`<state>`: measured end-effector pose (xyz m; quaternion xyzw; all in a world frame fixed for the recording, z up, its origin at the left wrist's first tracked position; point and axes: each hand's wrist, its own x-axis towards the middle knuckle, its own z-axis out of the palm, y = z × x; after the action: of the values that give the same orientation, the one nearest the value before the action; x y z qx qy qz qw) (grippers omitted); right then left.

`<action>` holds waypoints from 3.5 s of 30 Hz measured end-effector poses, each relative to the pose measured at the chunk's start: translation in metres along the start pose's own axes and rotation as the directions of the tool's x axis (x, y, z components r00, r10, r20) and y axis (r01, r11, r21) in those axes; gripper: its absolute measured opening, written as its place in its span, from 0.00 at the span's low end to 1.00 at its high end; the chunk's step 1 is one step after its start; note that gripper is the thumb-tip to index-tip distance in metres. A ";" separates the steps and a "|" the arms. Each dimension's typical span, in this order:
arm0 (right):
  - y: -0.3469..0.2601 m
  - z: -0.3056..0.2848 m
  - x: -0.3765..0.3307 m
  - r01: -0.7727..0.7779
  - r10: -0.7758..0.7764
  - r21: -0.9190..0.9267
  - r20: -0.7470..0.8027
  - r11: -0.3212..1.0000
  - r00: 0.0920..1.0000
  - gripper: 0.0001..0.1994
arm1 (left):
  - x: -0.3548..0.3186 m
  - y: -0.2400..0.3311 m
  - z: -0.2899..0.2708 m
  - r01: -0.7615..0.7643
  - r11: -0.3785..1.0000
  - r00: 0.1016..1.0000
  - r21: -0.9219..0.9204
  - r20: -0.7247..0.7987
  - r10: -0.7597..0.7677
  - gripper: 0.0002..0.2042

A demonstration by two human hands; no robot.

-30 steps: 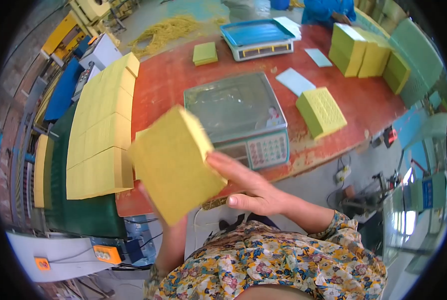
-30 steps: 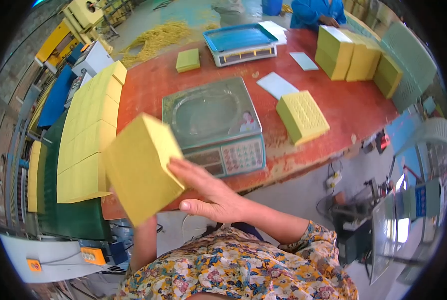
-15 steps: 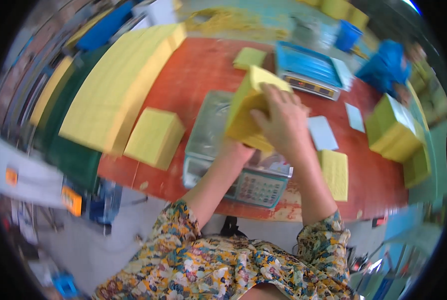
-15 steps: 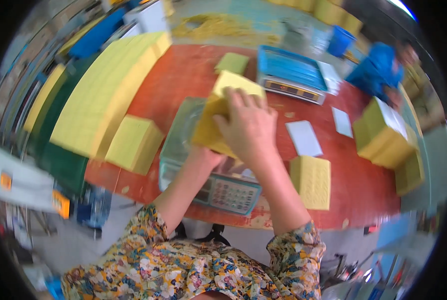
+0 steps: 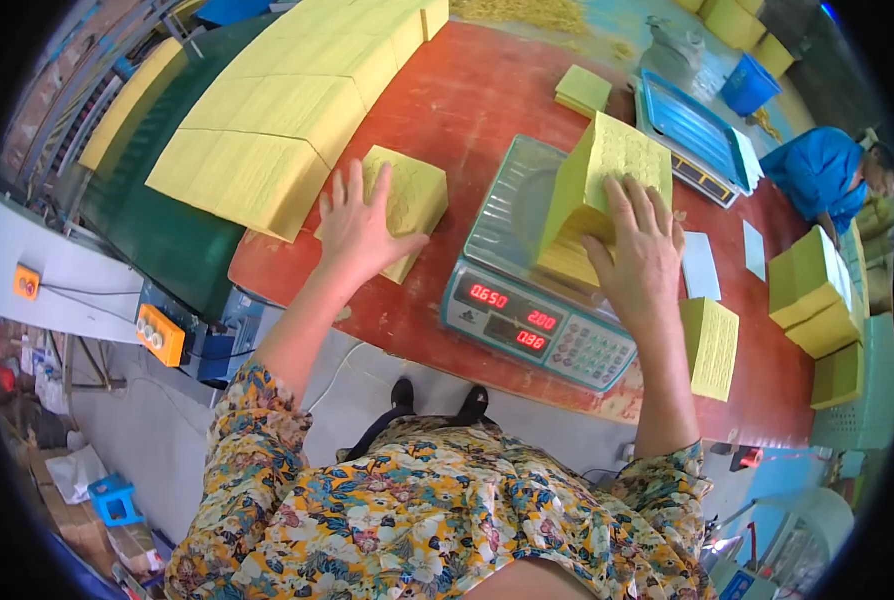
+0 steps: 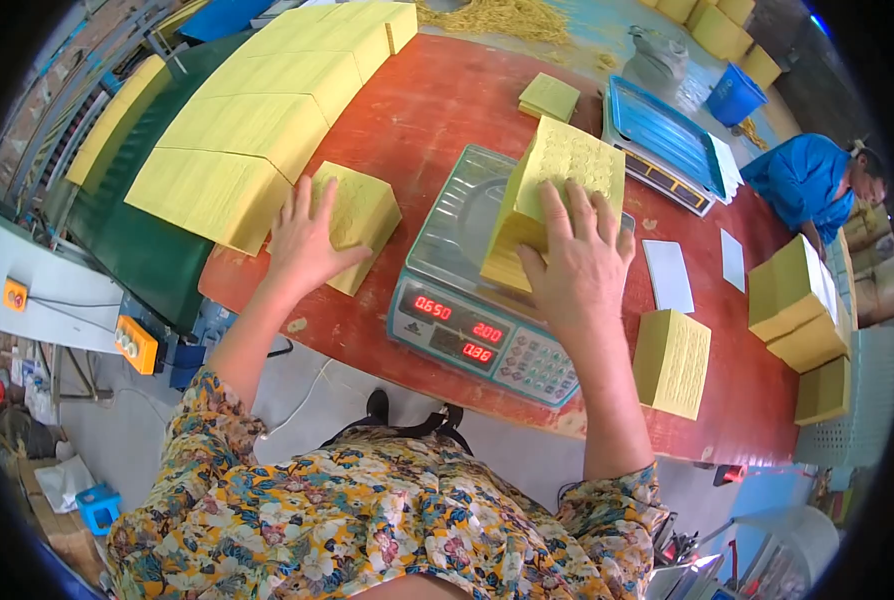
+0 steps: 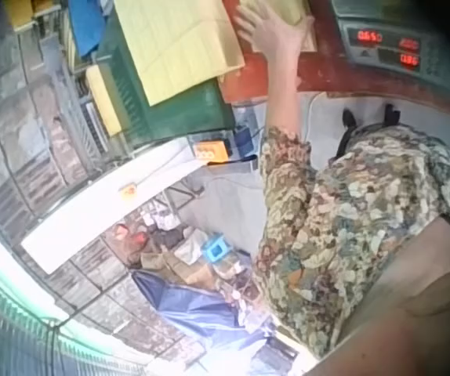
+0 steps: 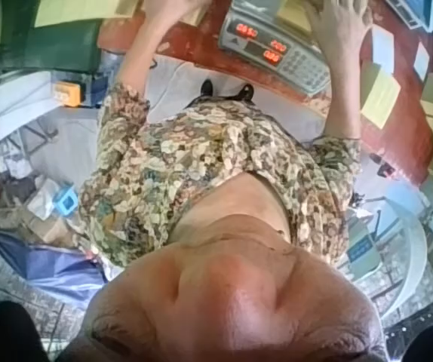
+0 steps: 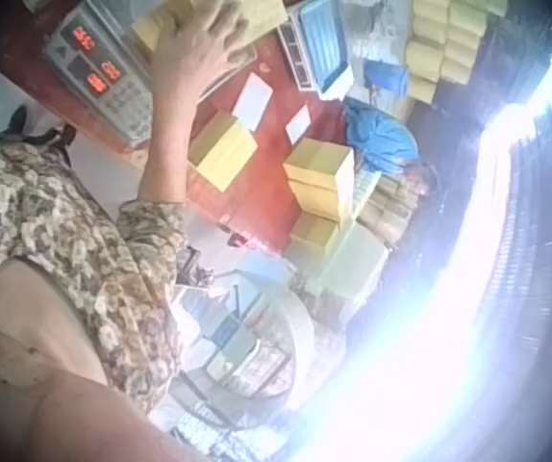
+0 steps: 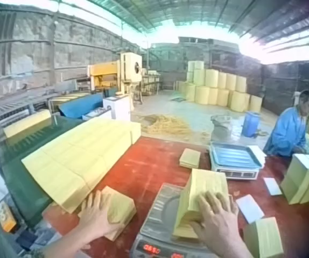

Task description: Weighing and checking stacks of yellow embossed paper sheets on a digital scale in a factory production area.

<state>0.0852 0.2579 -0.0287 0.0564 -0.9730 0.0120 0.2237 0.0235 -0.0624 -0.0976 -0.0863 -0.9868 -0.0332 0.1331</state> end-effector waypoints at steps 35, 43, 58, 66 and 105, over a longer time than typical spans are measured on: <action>-0.267 0.068 -0.093 -0.315 0.073 0.698 0.354 0.643 0.932 0.28 | -0.195 -0.117 0.017 0.515 -0.514 0.808 -0.686 0.588 0.024 0.29; -0.212 0.098 -0.132 -0.499 0.085 0.845 0.492 0.192 0.867 0.24 | -0.220 -0.123 0.047 0.404 -0.282 0.892 -0.870 0.443 -0.090 0.25; 0.026 -0.047 0.003 -0.319 0.186 0.946 0.324 -0.053 0.928 0.21 | 0.050 0.095 -0.116 0.203 -0.303 0.942 -0.931 0.101 0.320 0.24; 0.101 -0.014 0.046 -0.439 0.257 0.871 0.486 -0.218 0.836 0.15 | 0.128 0.178 -0.131 0.465 -0.028 0.799 -0.885 0.406 0.443 0.45; 0.066 0.042 0.044 -0.271 0.497 0.866 0.469 -0.420 0.730 0.34 | 0.115 0.206 0.012 0.327 -0.426 0.916 -0.843 0.172 0.364 0.23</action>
<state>0.0200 0.3163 -0.0475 -0.1505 -0.5136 0.8323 0.1440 -0.0522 0.1599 -0.0691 -0.1800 -0.4860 -0.8295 -0.2083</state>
